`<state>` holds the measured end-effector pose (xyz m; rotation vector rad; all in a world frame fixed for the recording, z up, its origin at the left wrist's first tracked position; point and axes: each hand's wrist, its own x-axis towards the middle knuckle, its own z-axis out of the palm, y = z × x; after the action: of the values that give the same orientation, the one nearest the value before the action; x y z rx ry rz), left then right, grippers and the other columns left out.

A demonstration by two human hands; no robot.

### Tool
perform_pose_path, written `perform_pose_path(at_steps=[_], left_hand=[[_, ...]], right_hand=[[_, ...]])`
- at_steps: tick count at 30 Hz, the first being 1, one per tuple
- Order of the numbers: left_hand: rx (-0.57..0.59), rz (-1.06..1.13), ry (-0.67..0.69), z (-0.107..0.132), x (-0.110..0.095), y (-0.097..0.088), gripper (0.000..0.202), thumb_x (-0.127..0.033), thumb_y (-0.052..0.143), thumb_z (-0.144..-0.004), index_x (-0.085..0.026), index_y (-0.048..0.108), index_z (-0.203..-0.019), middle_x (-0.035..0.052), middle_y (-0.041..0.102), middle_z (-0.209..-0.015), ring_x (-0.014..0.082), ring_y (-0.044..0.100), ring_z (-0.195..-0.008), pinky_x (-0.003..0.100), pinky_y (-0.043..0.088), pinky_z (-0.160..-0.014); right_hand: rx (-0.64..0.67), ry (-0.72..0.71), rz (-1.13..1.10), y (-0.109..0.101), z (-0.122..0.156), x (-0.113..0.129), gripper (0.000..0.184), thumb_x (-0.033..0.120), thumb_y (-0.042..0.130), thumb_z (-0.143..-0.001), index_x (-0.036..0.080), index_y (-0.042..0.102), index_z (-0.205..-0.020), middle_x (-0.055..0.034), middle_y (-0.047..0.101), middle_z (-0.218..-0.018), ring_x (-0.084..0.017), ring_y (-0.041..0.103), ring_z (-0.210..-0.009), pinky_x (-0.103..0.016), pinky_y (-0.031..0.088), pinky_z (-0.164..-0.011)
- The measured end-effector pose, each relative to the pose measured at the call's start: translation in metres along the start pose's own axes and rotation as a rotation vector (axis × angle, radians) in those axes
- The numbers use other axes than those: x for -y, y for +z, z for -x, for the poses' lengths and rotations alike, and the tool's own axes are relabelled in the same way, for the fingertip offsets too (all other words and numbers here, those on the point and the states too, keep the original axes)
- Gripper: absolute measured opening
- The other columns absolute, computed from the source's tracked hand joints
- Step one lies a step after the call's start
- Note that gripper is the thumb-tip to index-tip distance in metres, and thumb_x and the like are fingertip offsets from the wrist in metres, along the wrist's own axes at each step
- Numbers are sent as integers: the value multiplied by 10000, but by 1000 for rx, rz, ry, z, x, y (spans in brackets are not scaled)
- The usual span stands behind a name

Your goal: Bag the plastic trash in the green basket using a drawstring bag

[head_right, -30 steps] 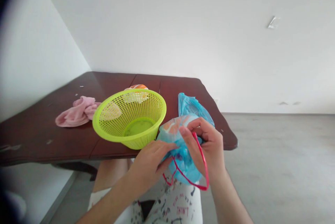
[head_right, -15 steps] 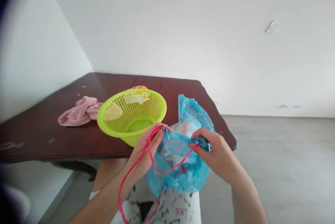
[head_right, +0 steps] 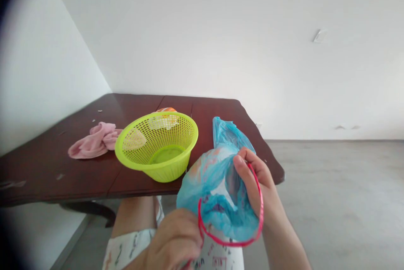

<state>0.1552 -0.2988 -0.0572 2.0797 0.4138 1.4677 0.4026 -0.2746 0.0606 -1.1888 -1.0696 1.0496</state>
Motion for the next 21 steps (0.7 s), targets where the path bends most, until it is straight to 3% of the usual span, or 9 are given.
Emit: perform_pose_path(at_steps=[2, 5, 8, 10, 11, 13, 15, 18, 21], left_hand=[[131, -59, -10, -14, -5, -15, 238, -303, 672, -1155, -281, 714, -1389, 98, 871, -1195, 273, 857, -1052, 377, 701, -925], [86, -57, -131, -17, -14, -33, 319, -144, 663, -1110, -270, 722, -1397, 97, 862, -1200, 254, 847, -1086, 350, 690, -976], [-234, 221, -343, 18, -10, -43, 81, -296, 678, -1197, -264, 718, -1133, 48, 736, -965, 186, 733, -801, 248, 621, -662], [-513, 435, -508, 51, 1, -45, 313, -414, 746, -1194, -260, 605, -962, -23, 583, -803, 125, 525, -576, 187, 443, -457], [-582, 534, -597, 65, 8, -45, 419, -496, 767, -1183, -251, 565, -908, -48, 513, -741, 109, 429, -524, 186, 409, -441], [-526, 715, -758, 83, 17, -45, 602, -698, 693, -1179, -229, 562, -826, -55, 459, -664, 105, 375, -507, 227, 479, -513], [-339, 816, -842, 85, 18, -44, 756, -826, 515, -1196, -204, 639, -785, -5, 532, -667, 141, 487, -571, 306, 584, -665], [-180, 719, -741, 63, 5, -42, 792, -795, 420, -1232, -184, 793, -893, 78, 678, -798, 221, 658, -773, 380, 623, -860], [-379, 455, -456, 40, -12, -39, 613, -623, 514, -1252, -220, 739, -848, 65, 651, -764, 215, 624, -744, 348, 551, -746]], right_hand=[[48, -54, 73, 7, -1, 4, 595, 745, 872, -1051, 256, 585, -873, 30, 545, -722, -128, 431, -619, -224, 352, -511], [82, -106, 161, 7, -7, 6, 610, 776, 842, -1062, 250, 613, -853, -1, 625, -739, -141, 478, -637, -239, 375, -528], [61, -62, 142, -3, -13, 7, 598, 794, 850, -1042, 263, 621, -888, 5, 634, -712, -151, 481, -598, -257, 376, -510], [22, -8, 89, -11, -13, 8, 576, 774, 866, -1036, 274, 605, -921, 26, 598, -693, -146, 447, -566, -259, 347, -490], [7, 16, 66, -13, -12, 10, 571, 762, 873, -1035, 276, 594, -927, 40, 566, -682, -138, 417, -552, -256, 319, -481], [8, 38, 57, -16, -10, 14, 578, 744, 889, -1030, 274, 573, -916, 58, 507, -676, -122, 372, -545, -248, 279, -475], [59, 8, 123, -14, -7, 18, 598, 740, 898, -1027, 264, 566, -884, 61, 474, -689, -114, 362, -564, -243, 273, -482], [193, -77, 292, -5, -4, 23, 596, 741, 833, -1084, 251, 585, -853, 44, 486, -726, -121, 392, -613, -247, 313, -506], [284, -159, 410, 9, -2, 28, 579, 730, 786, -1121, 244, 628, -848, 18, 539, -762, -141, 442, -673, -266, 377, -558]])
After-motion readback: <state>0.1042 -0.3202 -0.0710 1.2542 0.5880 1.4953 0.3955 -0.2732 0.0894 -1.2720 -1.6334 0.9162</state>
